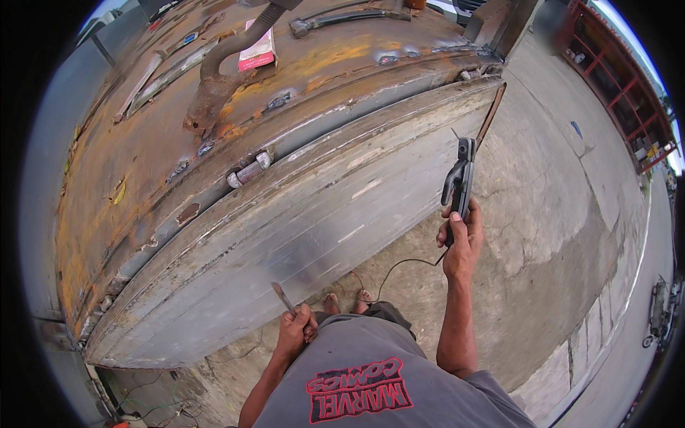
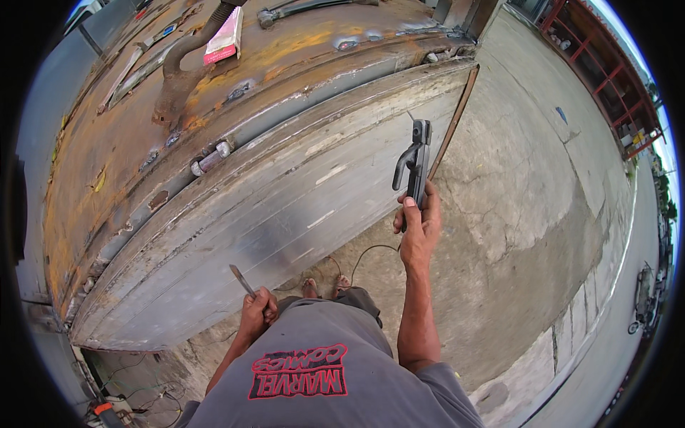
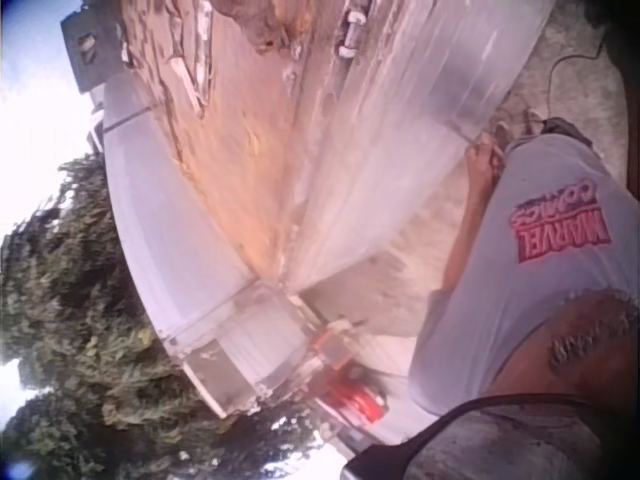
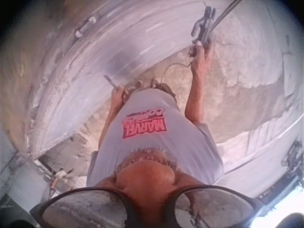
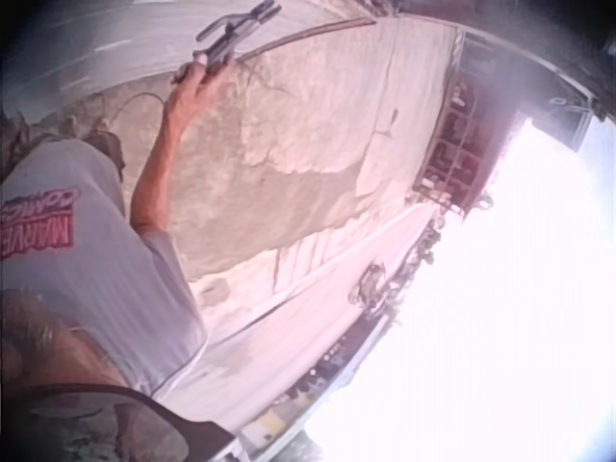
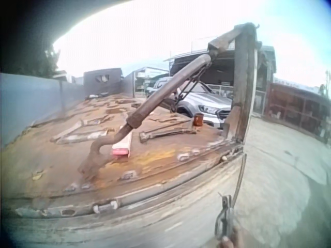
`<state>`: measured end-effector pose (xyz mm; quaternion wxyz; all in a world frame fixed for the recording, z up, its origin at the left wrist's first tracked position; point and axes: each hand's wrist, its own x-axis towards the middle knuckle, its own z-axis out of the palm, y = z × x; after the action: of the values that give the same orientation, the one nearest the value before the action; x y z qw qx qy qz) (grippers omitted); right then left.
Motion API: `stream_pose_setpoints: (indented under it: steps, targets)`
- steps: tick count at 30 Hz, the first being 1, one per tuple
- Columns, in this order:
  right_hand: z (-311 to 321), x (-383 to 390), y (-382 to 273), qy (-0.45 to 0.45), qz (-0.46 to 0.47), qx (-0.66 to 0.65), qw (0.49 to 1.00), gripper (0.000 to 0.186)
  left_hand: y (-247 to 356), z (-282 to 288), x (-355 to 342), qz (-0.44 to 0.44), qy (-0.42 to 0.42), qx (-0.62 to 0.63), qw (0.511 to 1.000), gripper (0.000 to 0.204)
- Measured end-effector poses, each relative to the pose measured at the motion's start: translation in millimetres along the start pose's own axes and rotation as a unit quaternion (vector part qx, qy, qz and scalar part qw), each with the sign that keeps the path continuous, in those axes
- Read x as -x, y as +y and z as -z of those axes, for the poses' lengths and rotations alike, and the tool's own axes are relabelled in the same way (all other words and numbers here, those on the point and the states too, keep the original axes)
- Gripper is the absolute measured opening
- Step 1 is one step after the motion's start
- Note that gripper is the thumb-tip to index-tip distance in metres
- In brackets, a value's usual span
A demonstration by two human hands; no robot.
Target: The person welds a rusty metal structure using a handheld welding torch, creating bright sparks and molten metal along seams. The person holds the torch with both hands and moves it along different sections of the metal frame.
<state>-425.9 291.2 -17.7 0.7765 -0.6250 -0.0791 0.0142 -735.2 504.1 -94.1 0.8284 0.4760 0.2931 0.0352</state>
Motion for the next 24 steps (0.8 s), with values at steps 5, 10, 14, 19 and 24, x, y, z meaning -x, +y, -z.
stream_pose_setpoints:
  steps: [5,10,14,19,24]
  targets:
    - [-13.4,-6.4,-9.8,-0.024,0.002,0.056,0.998,0.052,7.7,3.8,-6.6,0.009,-0.011,-0.036,0.999,0.056]
    - [-29.9,-4.8,-20.6,-0.052,0.015,0.108,0.993,0.053,33.4,3.9,-21.5,0.012,-0.056,-0.129,0.990,0.057]
    - [-41.3,-1.2,-26.4,-0.055,0.014,0.140,0.988,0.054,72.6,-2.8,-44.2,-0.048,-0.116,-0.287,0.950,0.059]
    - [-49.4,6.1,-31.9,-0.028,0.033,0.159,0.986,0.054,130.7,-24.7,-85.9,-0.164,-0.199,-0.427,0.867,0.057]
    - [-59.1,15.8,-44.3,-0.011,0.037,0.178,0.983,0.053,192.8,-69.1,-110.7,-0.215,-0.277,-0.449,0.822,0.059]
